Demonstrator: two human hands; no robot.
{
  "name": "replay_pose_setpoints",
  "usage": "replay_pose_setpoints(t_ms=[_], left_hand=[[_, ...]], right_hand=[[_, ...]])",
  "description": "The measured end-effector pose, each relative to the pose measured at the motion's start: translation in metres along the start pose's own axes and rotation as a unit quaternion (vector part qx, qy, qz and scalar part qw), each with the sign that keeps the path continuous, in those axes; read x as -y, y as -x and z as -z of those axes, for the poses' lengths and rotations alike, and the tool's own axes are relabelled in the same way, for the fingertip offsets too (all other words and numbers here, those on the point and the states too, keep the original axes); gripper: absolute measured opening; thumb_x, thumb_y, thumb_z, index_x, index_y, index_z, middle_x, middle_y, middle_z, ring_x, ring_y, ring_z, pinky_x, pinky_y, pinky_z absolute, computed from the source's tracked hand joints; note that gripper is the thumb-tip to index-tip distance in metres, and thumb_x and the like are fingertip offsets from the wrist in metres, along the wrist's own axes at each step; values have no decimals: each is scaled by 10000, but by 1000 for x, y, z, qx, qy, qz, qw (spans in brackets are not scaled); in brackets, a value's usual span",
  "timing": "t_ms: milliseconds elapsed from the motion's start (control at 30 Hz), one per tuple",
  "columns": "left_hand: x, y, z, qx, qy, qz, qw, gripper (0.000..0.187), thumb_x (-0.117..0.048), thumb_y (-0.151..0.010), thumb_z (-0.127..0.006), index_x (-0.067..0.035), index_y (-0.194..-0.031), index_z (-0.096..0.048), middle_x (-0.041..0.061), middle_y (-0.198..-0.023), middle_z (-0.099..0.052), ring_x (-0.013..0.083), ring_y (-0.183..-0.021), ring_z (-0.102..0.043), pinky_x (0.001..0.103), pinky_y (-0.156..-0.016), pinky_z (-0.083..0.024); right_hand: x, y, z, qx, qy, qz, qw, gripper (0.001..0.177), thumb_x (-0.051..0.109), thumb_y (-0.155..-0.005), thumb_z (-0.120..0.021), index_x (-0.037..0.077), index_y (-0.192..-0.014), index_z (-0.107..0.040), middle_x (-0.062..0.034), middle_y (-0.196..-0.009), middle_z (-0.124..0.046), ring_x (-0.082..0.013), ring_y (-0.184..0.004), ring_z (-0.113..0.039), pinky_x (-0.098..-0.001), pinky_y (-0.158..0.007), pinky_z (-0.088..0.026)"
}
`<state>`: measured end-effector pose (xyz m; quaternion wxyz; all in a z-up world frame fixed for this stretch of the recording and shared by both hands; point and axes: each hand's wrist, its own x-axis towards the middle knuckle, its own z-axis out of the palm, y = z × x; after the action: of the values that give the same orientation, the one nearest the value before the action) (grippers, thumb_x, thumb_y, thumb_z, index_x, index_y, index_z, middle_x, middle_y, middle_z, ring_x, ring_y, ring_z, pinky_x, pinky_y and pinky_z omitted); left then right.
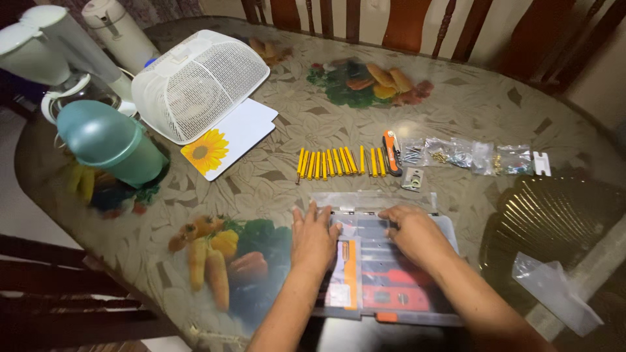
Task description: The person repeatedly picks yellow wall plugs and screws from a plastic organizer, inserts the screws into the plugs, and places the assembled units in a row on the table. The person then opens the organizer's lower compartment and briefly handles a screwdriver before returning it.
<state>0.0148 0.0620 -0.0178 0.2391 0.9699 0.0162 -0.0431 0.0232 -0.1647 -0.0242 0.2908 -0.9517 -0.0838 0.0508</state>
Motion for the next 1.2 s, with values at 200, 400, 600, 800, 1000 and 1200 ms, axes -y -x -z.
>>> replay_pose_setpoints(t_ms=[200,400,600,800,1000,1200], left_hand=[[-20,38,10,35,-6,45,998,629,-435,-897,-677,-255,-1472,-498,86,-1678,-192,462,-1526,-84,649,-1199,-149],[-45,75,22,81,-13,131,988,850,-533,-820,-759,-306,-1547,-383,44,-1696,-111,441,-1556,-11,747,-1170,-134],[-56,102,28,74,-2,172,982,1006,-559,-705,-843,-314,-1555,-364,10,-1720,-76,435,-1561,-33,713,-1188,-155],[-55,130,17,58,-42,151,986,862,-535,-789,-799,-339,-1532,-409,72,-1690,-124,499,-1534,-42,688,-1200,-124],[-34,153,1,9,-85,43,995,695,-522,-855,-700,-343,-1487,-474,96,-1665,-200,522,-1503,-94,627,-1196,-160],[-32,155,-14,-62,-68,53,994,829,-532,-844,-722,-121,-1500,-425,128,-1642,-238,485,-1504,-120,577,-1196,-172]], right_hand=[[-19,24,-1,16,62,40,997,560,125,-767,-782,111,-1316,-675,-116,-1490,-511,-339,-1428,-404,-406,-1178,-321],[-26,46,4,35,91,27,995,598,190,-786,-792,144,-1363,-640,-105,-1537,-454,-353,-1462,-355,-416,-1210,-281],[-17,72,10,77,123,25,989,741,200,-791,-788,186,-1481,-519,-77,-1586,-372,-356,-1492,-283,-425,-1216,-266],[-10,95,25,98,166,53,980,605,331,-845,-722,222,-1426,-589,-73,-1641,-297,-385,-1519,-219,-443,-1196,-292],[4,127,41,207,187,44,959,720,686,-853,-616,284,-1449,-585,-43,-1621,-318,-371,-1565,-135,-490,-1271,-151],[8,137,40,157,165,108,968,640,608,-873,-617,309,-1438,-592,-104,-1657,-298,-417,-1518,-125,-535,-1237,-94]])
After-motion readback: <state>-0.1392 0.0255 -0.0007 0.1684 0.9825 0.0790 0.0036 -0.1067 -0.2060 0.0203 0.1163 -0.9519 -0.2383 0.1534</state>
